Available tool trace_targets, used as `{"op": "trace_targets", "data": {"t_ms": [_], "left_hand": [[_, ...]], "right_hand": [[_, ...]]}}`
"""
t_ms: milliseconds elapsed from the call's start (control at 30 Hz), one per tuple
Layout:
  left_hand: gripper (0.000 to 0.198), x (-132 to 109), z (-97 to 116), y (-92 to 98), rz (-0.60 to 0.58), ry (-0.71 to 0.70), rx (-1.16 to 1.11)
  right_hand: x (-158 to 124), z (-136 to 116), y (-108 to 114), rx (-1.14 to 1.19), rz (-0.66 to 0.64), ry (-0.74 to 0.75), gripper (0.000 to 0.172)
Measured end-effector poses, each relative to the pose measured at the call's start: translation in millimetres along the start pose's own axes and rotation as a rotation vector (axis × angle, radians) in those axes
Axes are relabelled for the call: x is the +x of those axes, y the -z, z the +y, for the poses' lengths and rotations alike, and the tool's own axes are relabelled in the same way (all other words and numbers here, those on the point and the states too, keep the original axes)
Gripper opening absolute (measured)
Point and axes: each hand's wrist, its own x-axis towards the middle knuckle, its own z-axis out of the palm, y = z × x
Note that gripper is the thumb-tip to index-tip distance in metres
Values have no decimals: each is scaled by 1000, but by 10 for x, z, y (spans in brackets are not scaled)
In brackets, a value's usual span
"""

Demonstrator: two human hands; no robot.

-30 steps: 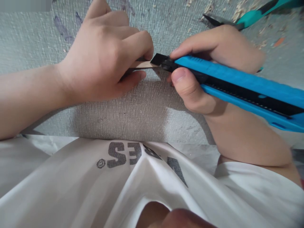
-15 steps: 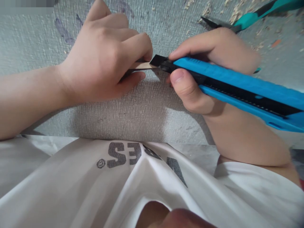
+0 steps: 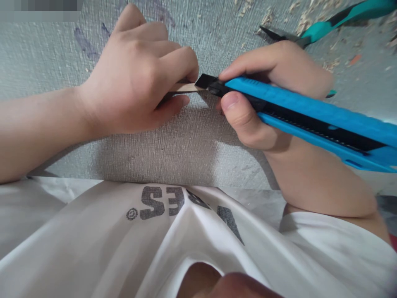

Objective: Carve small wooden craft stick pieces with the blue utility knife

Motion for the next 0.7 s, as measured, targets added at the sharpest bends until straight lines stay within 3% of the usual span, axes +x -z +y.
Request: {"op": "trace_targets", "data": {"t_ms": [333, 467, 700], "left_hand": [[45, 24, 11, 37, -4, -2, 9], [47, 50, 61, 76, -64, 38, 21], [46, 17, 12, 22, -24, 15, -1]], "right_hand": [[-29, 41, 6, 84, -5, -13, 23], [-21, 45, 2, 69, 5, 0, 24], [-17, 35, -3, 5, -1, 43, 29]]}}
